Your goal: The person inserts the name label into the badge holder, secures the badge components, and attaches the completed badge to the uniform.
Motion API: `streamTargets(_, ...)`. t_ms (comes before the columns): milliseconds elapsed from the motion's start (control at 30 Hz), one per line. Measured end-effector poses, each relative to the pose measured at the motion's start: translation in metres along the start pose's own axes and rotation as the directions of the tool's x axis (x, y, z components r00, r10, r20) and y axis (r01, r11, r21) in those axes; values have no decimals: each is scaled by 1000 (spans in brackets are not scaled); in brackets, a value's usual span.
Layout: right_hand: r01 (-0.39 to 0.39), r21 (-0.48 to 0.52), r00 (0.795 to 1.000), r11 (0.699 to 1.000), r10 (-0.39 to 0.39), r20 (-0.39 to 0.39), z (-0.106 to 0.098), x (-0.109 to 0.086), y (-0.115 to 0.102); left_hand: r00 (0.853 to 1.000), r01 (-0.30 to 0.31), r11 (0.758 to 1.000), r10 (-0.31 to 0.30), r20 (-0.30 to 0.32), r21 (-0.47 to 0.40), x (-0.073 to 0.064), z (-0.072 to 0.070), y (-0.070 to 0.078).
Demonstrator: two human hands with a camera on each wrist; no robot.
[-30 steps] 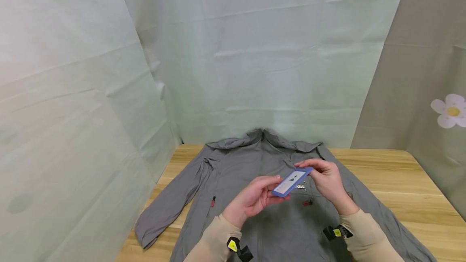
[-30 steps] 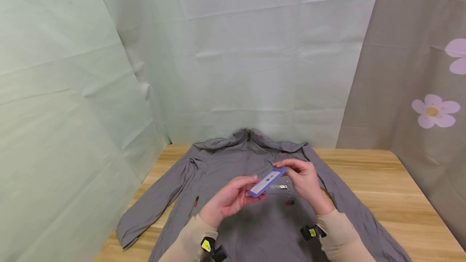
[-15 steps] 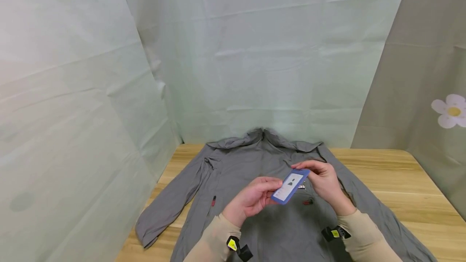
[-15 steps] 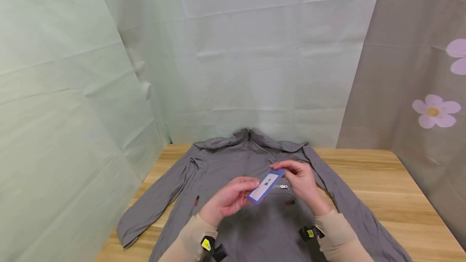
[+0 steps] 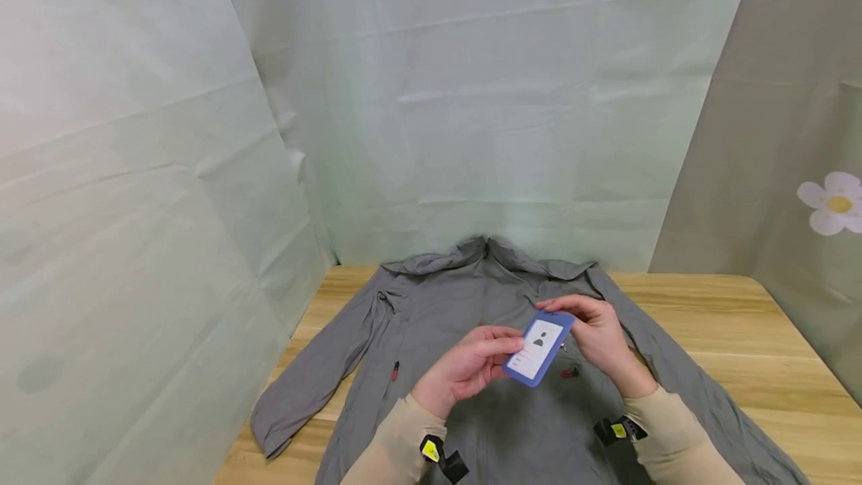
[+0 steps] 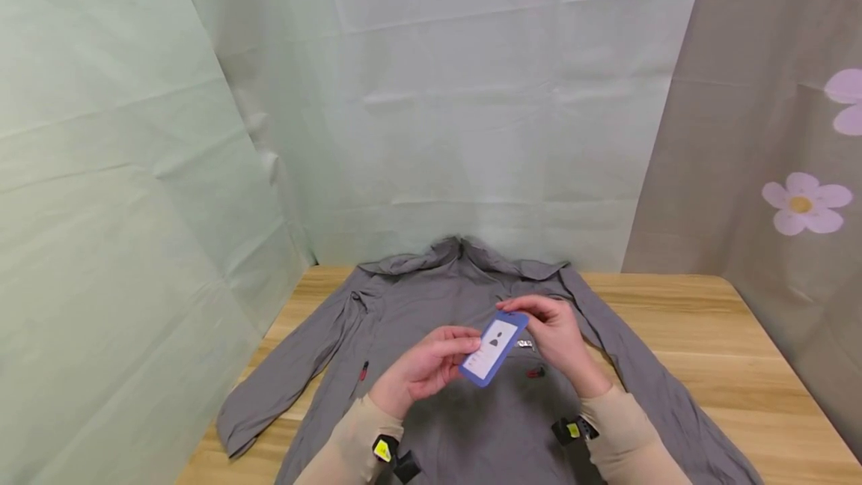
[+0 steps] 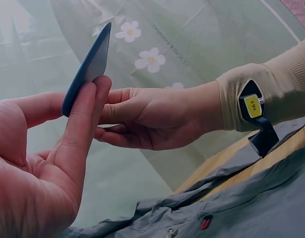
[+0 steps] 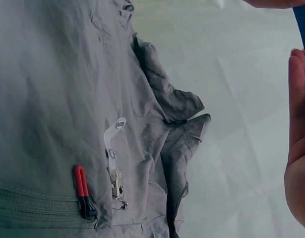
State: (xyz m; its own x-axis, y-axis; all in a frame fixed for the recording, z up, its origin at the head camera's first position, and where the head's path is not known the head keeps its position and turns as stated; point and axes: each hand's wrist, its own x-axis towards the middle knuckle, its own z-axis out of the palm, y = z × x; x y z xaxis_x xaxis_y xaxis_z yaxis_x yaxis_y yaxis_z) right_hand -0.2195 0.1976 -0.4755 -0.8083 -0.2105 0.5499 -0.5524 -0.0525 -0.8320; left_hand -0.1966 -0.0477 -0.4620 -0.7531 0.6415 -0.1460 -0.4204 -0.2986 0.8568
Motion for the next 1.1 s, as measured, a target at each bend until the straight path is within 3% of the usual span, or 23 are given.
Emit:
streamTargets(400,18,22,998,1000,-19,52,2,0,-1,1000,1,1000,-1,12,3,-3,-3,-1)
streamTargets(533,13,-23,999,1000,-12,37,2,-1,-2,1000,-3,1000,3,13,6,-4,-7,0)
streamTargets(633,-17,-59,1000,998,18,14,0,-1,-2,1000,-20,1000,20,7,-5,-6,-12,3)
streamTargets(767,-118,-86,993,989,118,-10,-4,1,-1,999,-52,998,51,-7,-26,-8,-17,8)
streamTargets(933,-305,-169,952,937,303,-40,-12,1,3,997,-76,996,75,-21,-36,-10,-21,11)
streamTargets(1100,-460,-358,876,812,480,-37,-21,-5,13,992,-118,993,116,-49,-26,-15,-22,15)
